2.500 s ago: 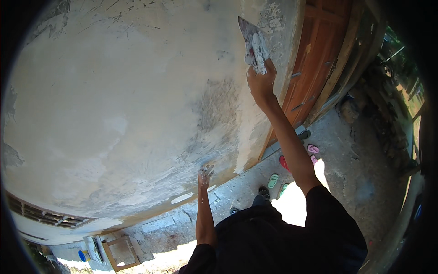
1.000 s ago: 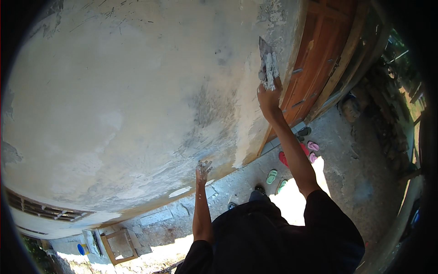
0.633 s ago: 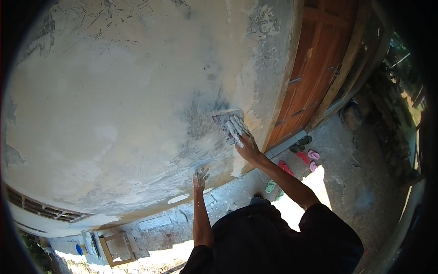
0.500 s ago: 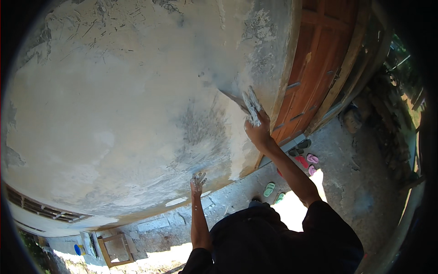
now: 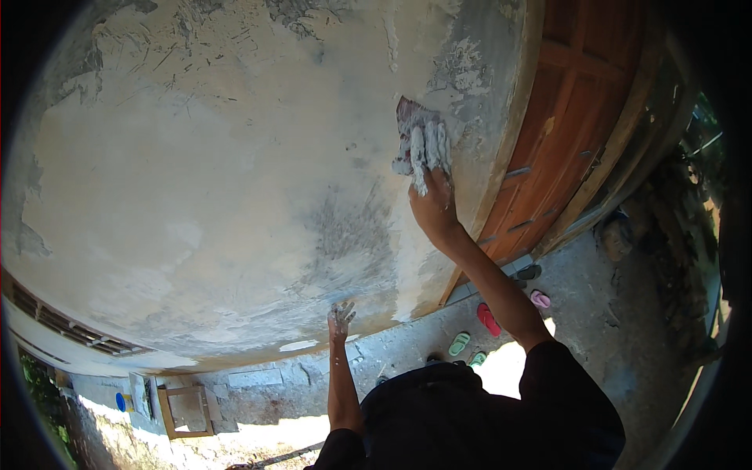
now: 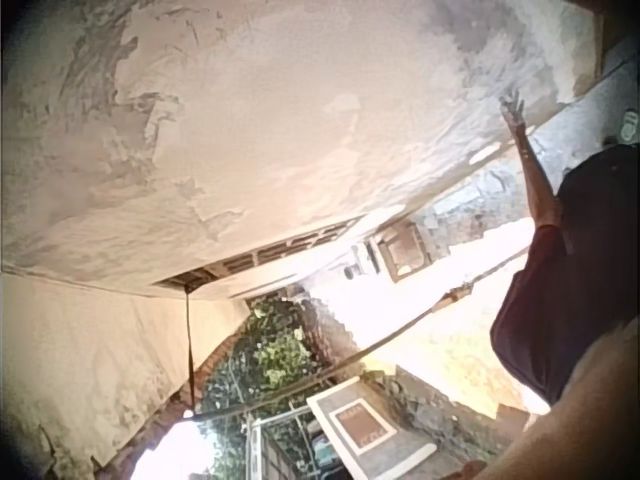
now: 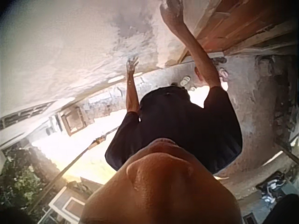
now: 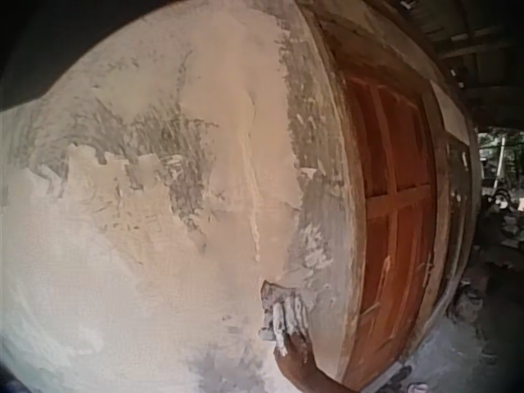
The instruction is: The person applies and smooths wall putty onto an exterior wall using a spatula.
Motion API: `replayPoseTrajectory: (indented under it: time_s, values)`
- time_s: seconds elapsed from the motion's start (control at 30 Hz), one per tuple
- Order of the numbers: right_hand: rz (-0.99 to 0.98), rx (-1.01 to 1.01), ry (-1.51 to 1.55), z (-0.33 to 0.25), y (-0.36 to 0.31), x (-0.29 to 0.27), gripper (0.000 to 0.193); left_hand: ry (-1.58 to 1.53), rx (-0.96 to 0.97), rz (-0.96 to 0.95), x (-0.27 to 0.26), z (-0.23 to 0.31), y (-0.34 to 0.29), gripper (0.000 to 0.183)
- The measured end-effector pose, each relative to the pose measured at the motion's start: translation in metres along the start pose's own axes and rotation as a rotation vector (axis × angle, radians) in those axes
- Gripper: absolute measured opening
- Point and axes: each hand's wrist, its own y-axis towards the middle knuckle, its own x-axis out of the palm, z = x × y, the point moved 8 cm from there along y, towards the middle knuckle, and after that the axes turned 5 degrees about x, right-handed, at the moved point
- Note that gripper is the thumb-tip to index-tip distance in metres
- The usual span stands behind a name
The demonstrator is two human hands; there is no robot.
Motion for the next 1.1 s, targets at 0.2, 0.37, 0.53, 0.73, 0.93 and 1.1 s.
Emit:
replayPoseTrajectory:
  time_s: [0.2, 0.37, 0.53, 0.73, 0.93, 1.1]
  values:
    - [-0.209, -0.272, 0.133, -0.026, -0.145, 0.069, 0.067, 0.045, 0.074, -0.061, 0.012, 0.003, -0.007, 0.031]
    - [-0.351, -0.290, 0.409, -0.050, -0.109, 0.023, 0.074, 0.038, 0.087, -0.025, 0.020, 0.005, -0.013, 0.029]
    - [-0.247, -0.163, 0.456, -0.054, -0.064, 0.042, 0.070, 0.010, 0.119, -0.045, 0.018, 0.007, -0.008, 0.026]
    - [-0.474, -0.279, 0.316, -0.066, -0.159, 0.130, 0.057, 0.034, 0.095, -0.017, 0.016, 0.008, -0.006, 0.029]
    - [-0.444, -0.286, 0.331, -0.074, -0.172, 0.086, 0.074, 0.004, 0.057, -0.020, 0.006, 0.014, -0.007, 0.034]
    - [-0.390, -0.024, 0.273, -0.053, -0.141, 0.117, 0.070, -0.001, -0.002, -0.049, -0.005, 0.016, -0.002, 0.041]
